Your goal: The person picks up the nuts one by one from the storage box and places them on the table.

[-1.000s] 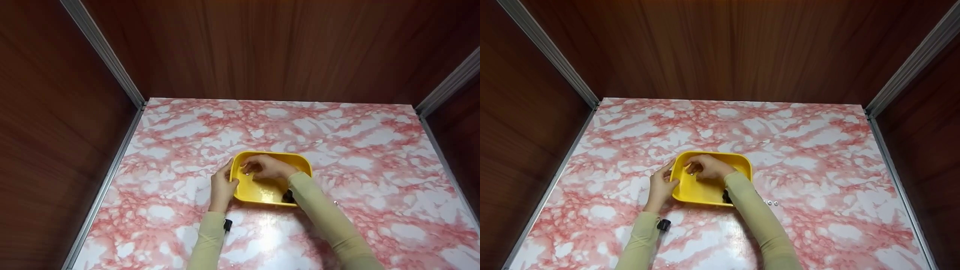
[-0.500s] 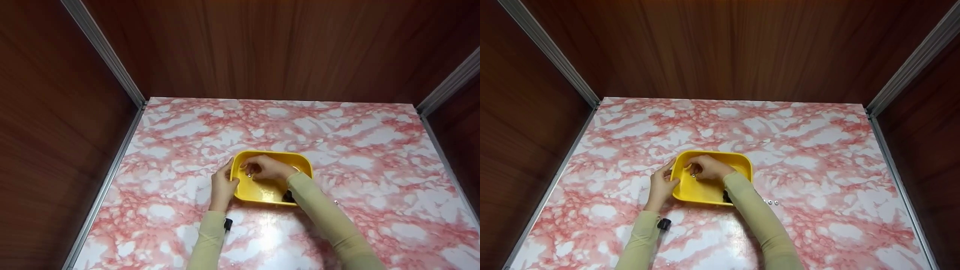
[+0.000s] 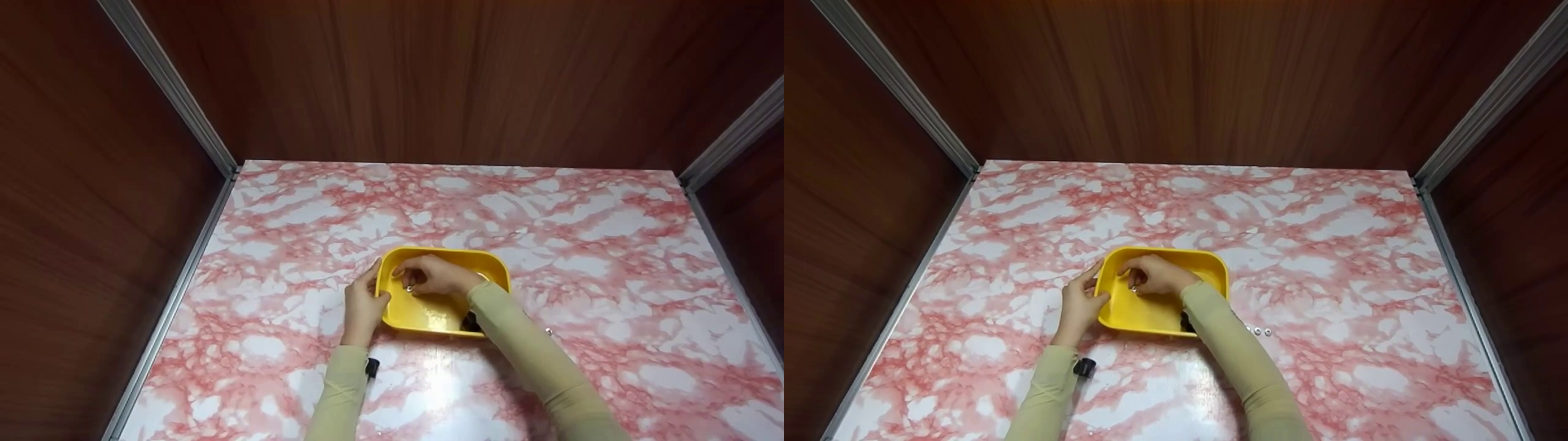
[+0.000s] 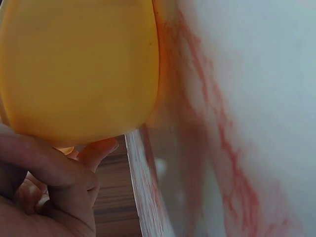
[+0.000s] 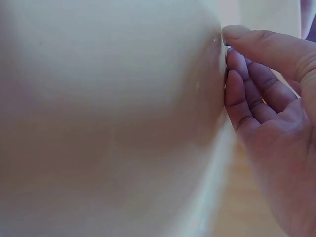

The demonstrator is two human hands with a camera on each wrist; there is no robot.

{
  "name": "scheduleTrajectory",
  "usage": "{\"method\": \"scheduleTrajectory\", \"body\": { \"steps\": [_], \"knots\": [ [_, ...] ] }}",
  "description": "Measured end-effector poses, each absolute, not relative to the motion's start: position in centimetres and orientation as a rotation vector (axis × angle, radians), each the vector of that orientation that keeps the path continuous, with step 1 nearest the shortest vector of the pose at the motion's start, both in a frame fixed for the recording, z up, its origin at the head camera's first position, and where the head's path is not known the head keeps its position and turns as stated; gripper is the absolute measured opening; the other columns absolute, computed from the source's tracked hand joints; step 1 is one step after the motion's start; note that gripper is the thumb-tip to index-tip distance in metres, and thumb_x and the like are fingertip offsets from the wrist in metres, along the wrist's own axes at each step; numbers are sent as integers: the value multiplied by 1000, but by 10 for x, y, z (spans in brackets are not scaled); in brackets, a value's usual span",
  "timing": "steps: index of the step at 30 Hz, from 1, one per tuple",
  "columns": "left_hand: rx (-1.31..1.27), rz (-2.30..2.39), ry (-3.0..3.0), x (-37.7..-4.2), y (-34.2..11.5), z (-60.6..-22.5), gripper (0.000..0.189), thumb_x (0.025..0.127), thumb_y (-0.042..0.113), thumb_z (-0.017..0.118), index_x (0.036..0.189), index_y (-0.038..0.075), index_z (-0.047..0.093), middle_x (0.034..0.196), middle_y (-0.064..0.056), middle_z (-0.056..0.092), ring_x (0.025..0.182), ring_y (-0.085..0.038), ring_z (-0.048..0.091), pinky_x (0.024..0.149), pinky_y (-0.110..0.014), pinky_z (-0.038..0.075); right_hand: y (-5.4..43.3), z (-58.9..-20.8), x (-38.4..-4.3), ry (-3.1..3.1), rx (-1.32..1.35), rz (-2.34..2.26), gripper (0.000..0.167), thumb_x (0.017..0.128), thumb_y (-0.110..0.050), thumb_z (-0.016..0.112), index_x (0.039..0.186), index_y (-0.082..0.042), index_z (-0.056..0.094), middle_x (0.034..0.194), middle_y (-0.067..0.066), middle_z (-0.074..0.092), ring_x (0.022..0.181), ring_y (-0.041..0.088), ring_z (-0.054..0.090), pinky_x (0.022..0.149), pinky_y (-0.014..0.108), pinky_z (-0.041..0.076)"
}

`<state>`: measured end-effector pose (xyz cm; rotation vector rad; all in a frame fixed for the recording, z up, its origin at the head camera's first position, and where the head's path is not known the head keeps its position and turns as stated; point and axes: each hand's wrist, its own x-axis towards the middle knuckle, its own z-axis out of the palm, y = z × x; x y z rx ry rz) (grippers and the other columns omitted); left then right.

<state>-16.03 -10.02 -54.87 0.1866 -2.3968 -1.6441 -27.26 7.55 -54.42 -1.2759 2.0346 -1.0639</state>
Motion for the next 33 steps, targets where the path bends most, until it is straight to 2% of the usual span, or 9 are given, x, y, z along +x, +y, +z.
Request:
{"method": "scheduleTrajectory", "body": {
  "steps": [8, 13, 26, 33],
  "knots": [
    [221, -1645, -2403, -160, -99, -548, 70, 70, -15, 64, 136, 7, 54, 109, -16, 68, 91, -25, 66, 67, -28, 54, 75, -545, -273, 2096, -1245, -995, 38, 83, 9, 65, 120, 2, 61, 94, 13, 65, 84, 21, 59, 75, 30, 51],
    [227, -1614, -2425, -160, -99, -549, 71, 70, -16, 66, 137, 9, 54, 113, -16, 66, 94, -23, 65, 68, -29, 54, 75, -545, -272, 2110, -1241, -979, 37, 84, 7, 65, 120, 1, 61, 94, 12, 65, 84, 20, 59, 75, 29, 51],
    [198, -1627, -2407, -161, -100, -549, 72, 69, -16, 65, 136, 6, 54, 105, -16, 68, 89, -24, 67, 66, -29, 54, 74, -541, -271, 2119, -1264, -957, 36, 82, 8, 65, 118, 3, 60, 89, 12, 65, 81, 19, 58, 72, 27, 49],
    [181, -1606, -2403, -161, -100, -550, 71, 68, -16, 64, 135, 4, 54, 105, -17, 68, 90, -24, 66, 69, -30, 54, 73, -539, -268, 2157, -1221, -915, 38, 81, 6, 67, 118, 0, 62, 91, 11, 66, 79, 15, 57, 71, 26, 50]
  ]
}}
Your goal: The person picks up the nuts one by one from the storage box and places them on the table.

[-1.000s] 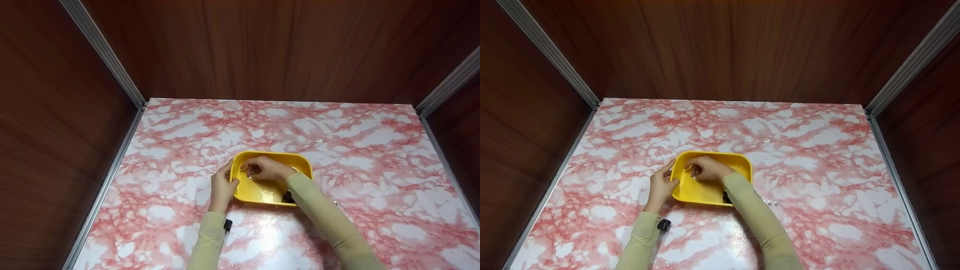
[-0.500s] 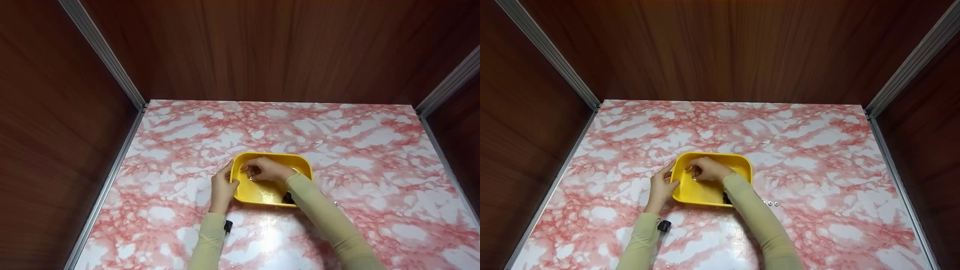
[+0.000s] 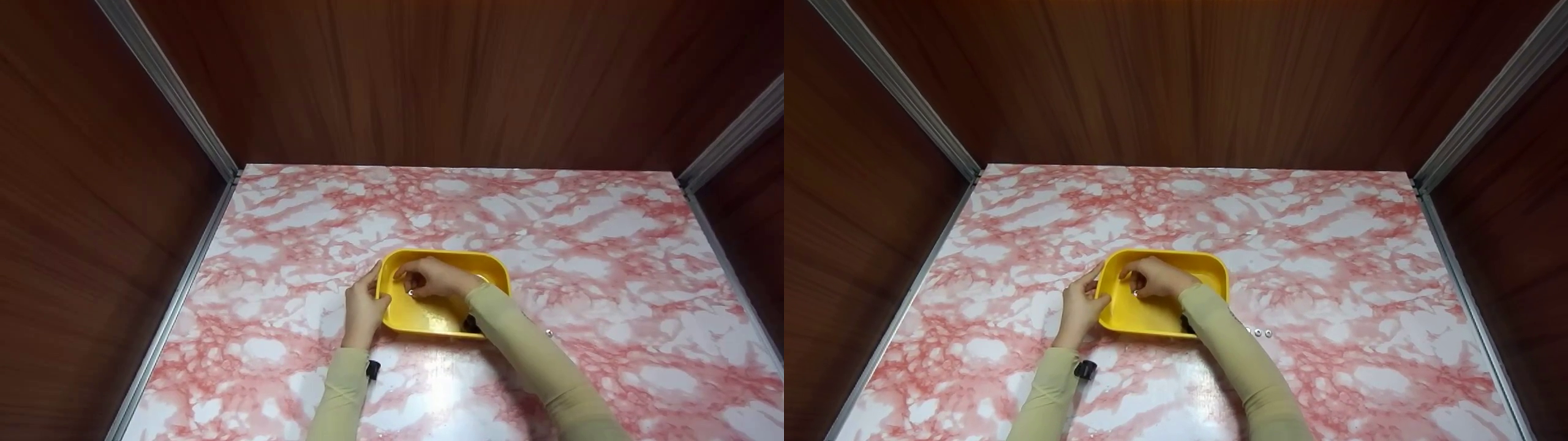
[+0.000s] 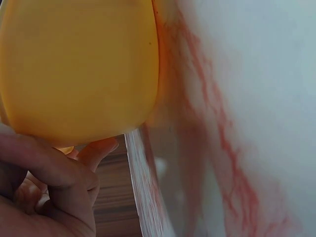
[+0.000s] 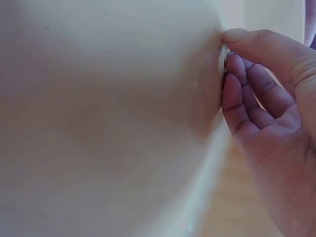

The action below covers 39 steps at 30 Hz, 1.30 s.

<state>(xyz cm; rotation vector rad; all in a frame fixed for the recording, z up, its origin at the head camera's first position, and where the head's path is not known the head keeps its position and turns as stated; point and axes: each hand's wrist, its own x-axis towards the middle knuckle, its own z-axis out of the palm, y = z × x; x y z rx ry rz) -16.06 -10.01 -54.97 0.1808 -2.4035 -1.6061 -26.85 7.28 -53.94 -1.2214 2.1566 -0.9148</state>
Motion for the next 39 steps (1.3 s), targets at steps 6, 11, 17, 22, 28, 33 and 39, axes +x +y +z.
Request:
{"method": "scheduleTrajectory", "body": {
  "steps": [6, 11, 17, 22, 28, 33, 39],
  "knots": [
    [185, -1588, -2407, -161, -100, -550, 72, 66, -15, 63, 135, 4, 54, 106, -19, 68, 91, -25, 66, 69, -28, 55, 72, -538, -267, 2170, -1231, -900, 39, 80, 6, 68, 118, 0, 62, 90, 10, 66, 79, 16, 58, 71, 27, 51],
    [199, -1602, -2407, -161, -99, -550, 72, 67, -16, 64, 135, 4, 54, 106, -20, 67, 90, -26, 66, 68, -27, 55, 72, -538, -268, 2172, -1257, -901, 39, 80, 7, 68, 117, 1, 62, 89, 10, 66, 78, 16, 58, 70, 27, 51],
    [198, -1599, -2411, -161, -99, -549, 72, 68, -16, 64, 135, 6, 55, 105, -19, 68, 88, -24, 67, 67, -28, 55, 71, -539, -268, 2192, -1283, -891, 38, 79, 5, 69, 116, 0, 62, 88, 10, 66, 76, 14, 58, 68, 26, 50],
    [195, -1662, -2394, -160, -99, -549, 71, 70, -17, 62, 136, 6, 53, 107, -20, 67, 90, -27, 67, 66, -29, 55, 72, -542, -269, 2212, -1335, -878, 38, 79, 4, 68, 116, 0, 61, 87, 10, 66, 75, 14, 57, 67, 26, 49],
    [193, -1661, -2391, -161, -99, -550, 70, 70, -17, 61, 136, 6, 53, 106, -20, 67, 90, -27, 66, 66, -29, 54, 73, -541, -270, 2195, -1327, -894, 39, 80, 3, 67, 118, -1, 61, 88, 9, 65, 75, 13, 57, 67, 27, 49],
    [200, -1617, -2416, -160, -99, -549, 71, 69, -15, 62, 136, 6, 54, 104, -18, 68, 83, -22, 66, 62, -28, 53, 74, -539, -270, 2155, -1315, -934, 39, 80, 3, 66, 119, 0, 61, 88, 8, 66, 76, 12, 58, 67, 26, 50],
    [204, -1598, -2434, -160, -100, -549, 71, 70, -15, 63, 137, 6, 53, 103, -17, 69, 78, -19, 65, 60, -27, 52, 74, -534, -269, 2115, -1299, -984, 39, 80, 6, 66, 118, 3, 61, 88, 10, 66, 77, 14, 59, 68, 28, 50]
  ]
}}
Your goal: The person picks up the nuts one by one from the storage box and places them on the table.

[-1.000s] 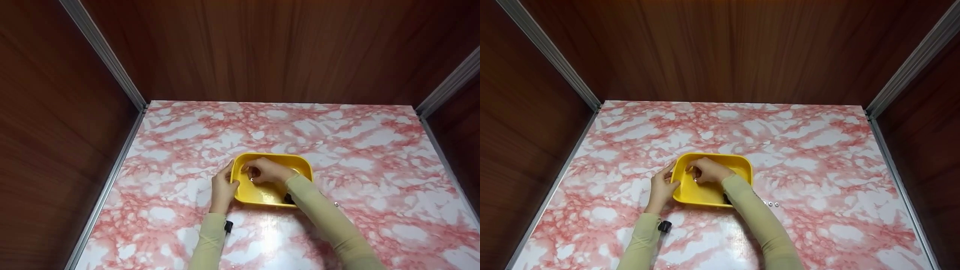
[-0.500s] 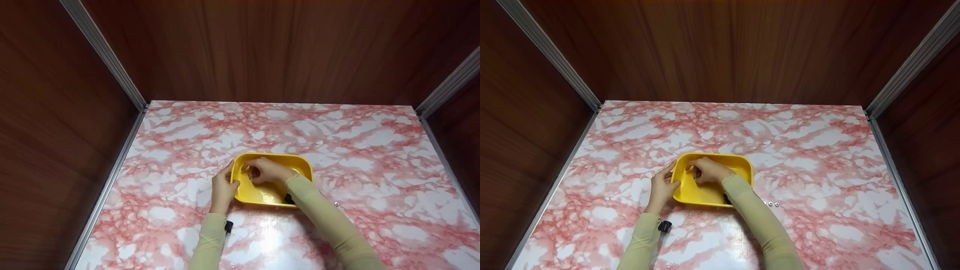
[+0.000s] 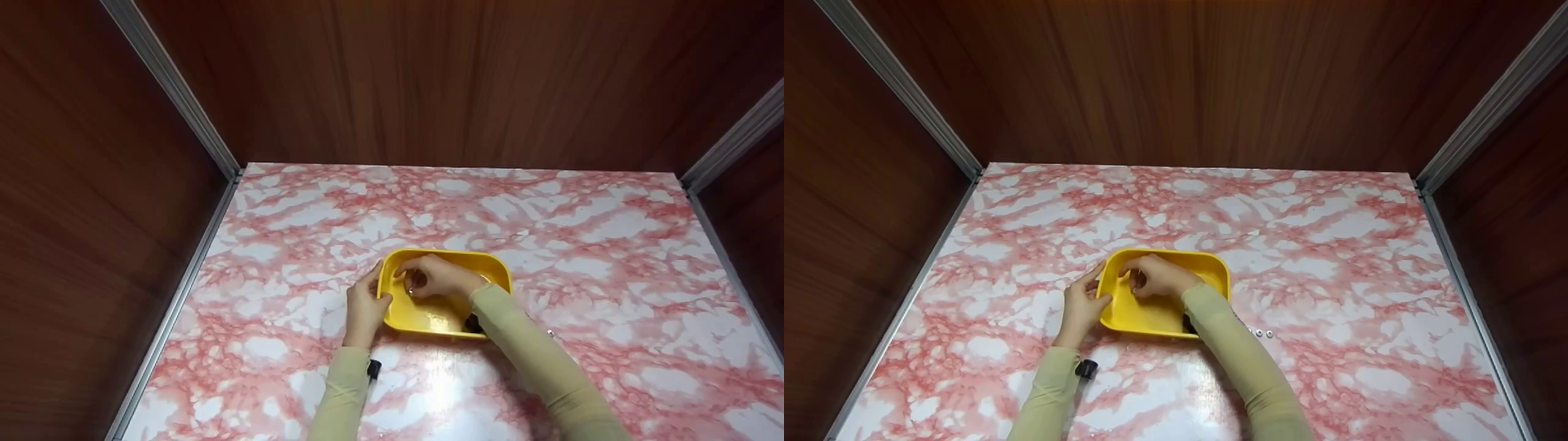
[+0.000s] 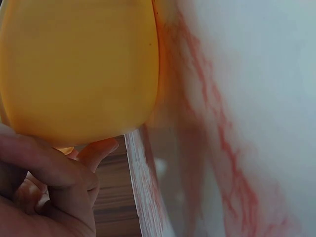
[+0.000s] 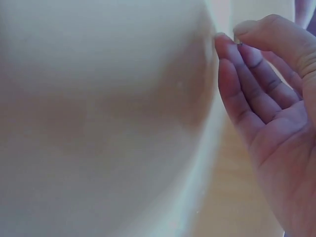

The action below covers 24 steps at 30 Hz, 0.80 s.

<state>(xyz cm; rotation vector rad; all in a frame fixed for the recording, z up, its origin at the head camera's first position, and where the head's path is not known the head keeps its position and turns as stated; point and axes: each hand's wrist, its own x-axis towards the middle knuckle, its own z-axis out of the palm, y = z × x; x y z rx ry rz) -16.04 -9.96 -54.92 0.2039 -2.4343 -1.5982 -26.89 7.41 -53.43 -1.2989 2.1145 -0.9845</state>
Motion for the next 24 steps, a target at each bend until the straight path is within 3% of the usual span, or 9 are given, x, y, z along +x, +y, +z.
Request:
{"method": "scheduleTrajectory", "body": {
  "steps": [7, 19, 24],
  "knots": [
    [194, -1576, -2435, -160, -99, -549, 70, 69, -14, 64, 136, 6, 54, 103, -17, 69, 80, -19, 65, 59, -26, 51, 74, -529, -268, 2083, -1255, -1034, 41, 79, 8, 66, 120, 3, 60, 90, 13, 66, 78, 16, 60, 71, 29, 52],
    [183, -1602, -2390, -161, -100, -549, 72, 67, -17, 64, 135, 4, 54, 108, -16, 68, 90, -26, 66, 70, -29, 54, 79, -518, -268, 2082, -1227, -1074, 42, 81, 6, 65, 123, 4, 59, 91, 12, 66, 80, 16, 62, 74, 31, 53],
    [169, -1640, -2364, -161, -99, -549, 68, 69, -16, 63, 134, 1, 54, 102, -20, 68, 88, -29, 67, 69, -30, 55, 82, -512, -265, 2089, -1249, -1093, 38, 82, 4, 65, 120, 5, 61, 93, 15, 67, 81, 16, 62, 75, 30, 54]
  ]
}}
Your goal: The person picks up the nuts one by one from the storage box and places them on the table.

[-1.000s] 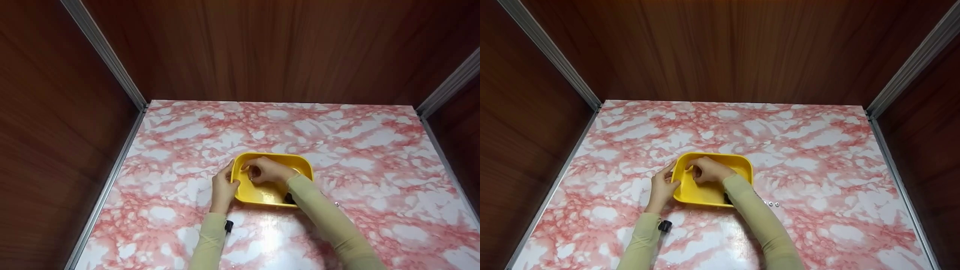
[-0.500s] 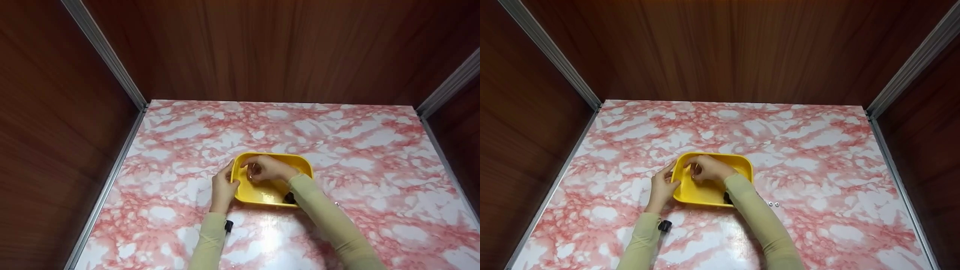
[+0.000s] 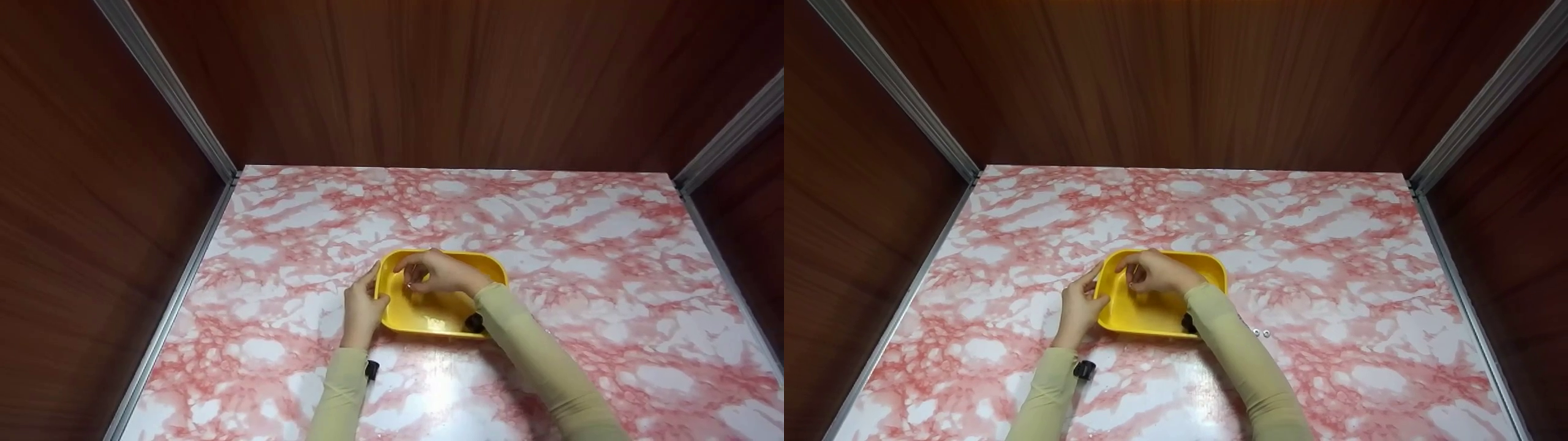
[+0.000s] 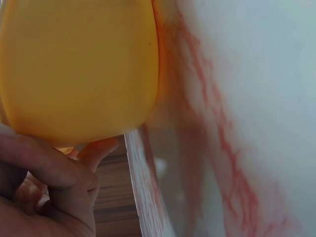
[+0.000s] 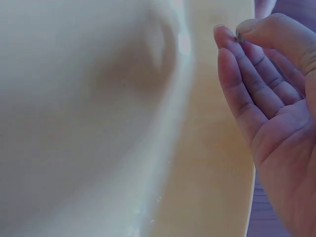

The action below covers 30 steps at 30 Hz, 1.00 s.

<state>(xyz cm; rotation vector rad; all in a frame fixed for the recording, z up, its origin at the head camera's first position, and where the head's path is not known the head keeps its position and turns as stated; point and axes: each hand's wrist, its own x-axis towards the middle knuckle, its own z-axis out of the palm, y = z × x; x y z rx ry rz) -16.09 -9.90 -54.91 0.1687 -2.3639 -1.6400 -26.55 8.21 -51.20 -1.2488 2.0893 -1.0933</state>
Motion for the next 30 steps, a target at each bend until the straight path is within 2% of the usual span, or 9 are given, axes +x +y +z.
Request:
{"method": "scheduleTrajectory", "body": {
  "steps": [8, 13, 16, 20, 25, 30],
  "knots": [
    [167, -1663, -2351, -160, -99, -549, 68, 69, -17, 63, 134, 1, 55, 102, -23, 68, 89, -32, 67, 70, -30, 55, 88, -507, -264, 2078, -1235, -1180, 35, 83, 6, 66, 117, 1, 63, 93, 16, 67, 83, 25, 62, 78, 40, 53],
    [178, -1686, -2344, -160, -98, -549, 69, 69, -18, 63, 134, 3, 55, 102, -23, 67, 90, -32, 66, 71, -30, 55, 90, -501, -260, 2050, -1214, -1226, 38, 82, 12, 63, 119, 4, 61, 96, 25, 63, 86, 37, 60, 80, 50, 51],
    [183, -1681, -2351, -160, -99, -549, 69, 69, -17, 63, 134, 4, 55, 101, -21, 68, 89, -30, 67, 70, -30, 55, 91, -487, -254, 2026, -1202, -1245, 39, 82, 14, 61, 120, 7, 60, 96, 29, 61, 86, 40, 59, 81, 54, 49],
    [189, -1658, -2367, -161, -99, -551, 69, 69, -15, 63, 135, 5, 55, 102, -19, 69, 89, -27, 67, 69, -30, 55, 94, -469, -246, 2011, -1200, -1264, 38, 81, 14, 62, 119, 6, 60, 95, 29, 61, 85, 36, 59, 81, 54, 49],
    [189, -1662, -2367, -160, -99, -550, 69, 69, -16, 63, 135, 4, 54, 102, -20, 68, 89, -29, 67, 69, -31, 55, 98, -481, -254, 2028, -1206, -1248, 40, 82, 11, 64, 121, 2, 60, 97, 26, 62, 87, 36, 59, 83, 51, 49],
    [190, -1635, -2381, -161, -99, -550, 70, 69, -16, 65, 135, 5, 54, 104, -21, 68, 90, -28, 67, 70, -32, 55, 104, -489, -260, 2054, -1222, -1221, 41, 84, 2, 68, 123, -8, 62, 97, 12, 65, 88, 28, 61, 83, 43, 51]
  ]
}}
